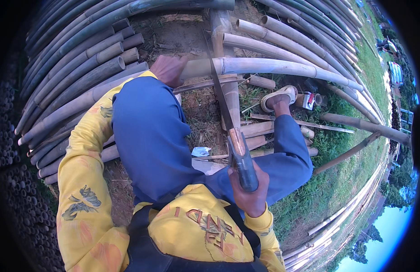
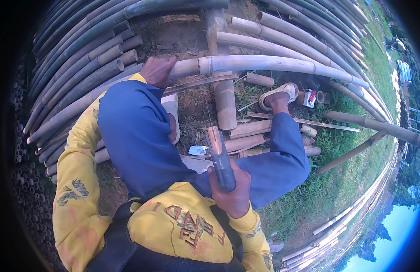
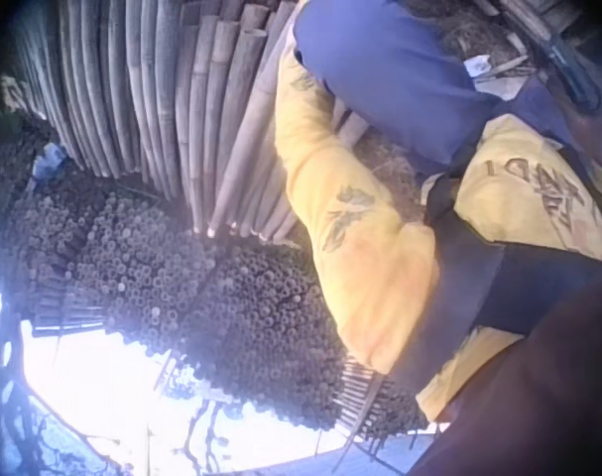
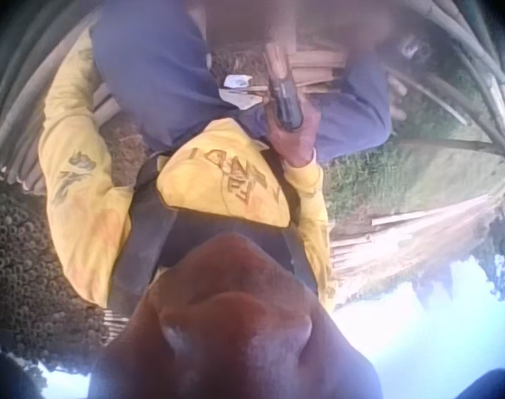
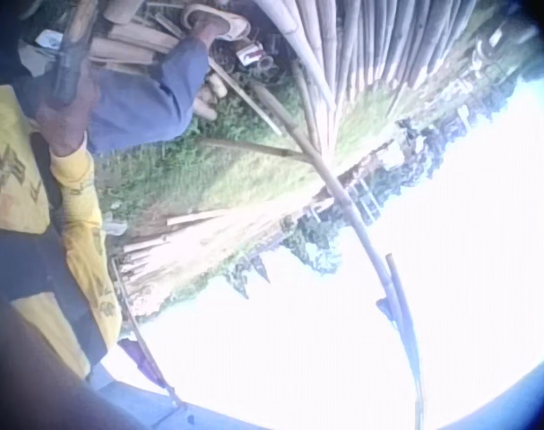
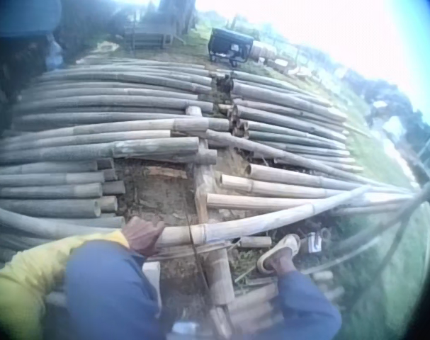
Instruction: The person sits on the ground and uses a hand saw to cut bamboo poles that are stacked horizontally. They repeatedly position a pole, saw through it, and set the cut piece aside, continuing this process across multiple poles.
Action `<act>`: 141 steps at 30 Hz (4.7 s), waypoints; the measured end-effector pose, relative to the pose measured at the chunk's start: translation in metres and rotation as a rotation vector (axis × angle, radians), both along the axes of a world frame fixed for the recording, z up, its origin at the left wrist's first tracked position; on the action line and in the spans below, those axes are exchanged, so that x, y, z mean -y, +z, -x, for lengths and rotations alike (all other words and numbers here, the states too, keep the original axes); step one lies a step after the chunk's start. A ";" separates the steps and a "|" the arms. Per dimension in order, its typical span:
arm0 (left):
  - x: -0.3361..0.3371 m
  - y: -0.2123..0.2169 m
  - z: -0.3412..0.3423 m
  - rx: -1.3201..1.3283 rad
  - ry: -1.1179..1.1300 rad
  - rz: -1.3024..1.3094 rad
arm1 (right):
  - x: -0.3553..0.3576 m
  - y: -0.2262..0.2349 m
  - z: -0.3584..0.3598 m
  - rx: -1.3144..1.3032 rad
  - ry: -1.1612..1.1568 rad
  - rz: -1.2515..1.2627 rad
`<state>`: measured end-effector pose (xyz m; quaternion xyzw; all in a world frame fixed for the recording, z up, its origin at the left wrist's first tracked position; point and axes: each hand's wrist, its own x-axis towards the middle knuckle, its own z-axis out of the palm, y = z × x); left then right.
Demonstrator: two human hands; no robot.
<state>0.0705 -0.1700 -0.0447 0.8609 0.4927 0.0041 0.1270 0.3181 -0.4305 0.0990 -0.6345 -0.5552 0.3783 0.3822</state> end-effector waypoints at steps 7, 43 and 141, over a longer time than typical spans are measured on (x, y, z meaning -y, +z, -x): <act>0.008 -0.001 -0.014 -0.009 0.002 -0.066 | -0.100 -0.070 0.021 -0.047 0.029 0.008; -0.004 -0.001 -0.008 0.151 0.037 0.372 | -0.016 -0.021 0.000 0.031 0.018 0.029; -0.019 -0.028 -0.004 0.024 0.064 0.044 | 0.043 0.003 -0.006 -0.003 -0.051 0.101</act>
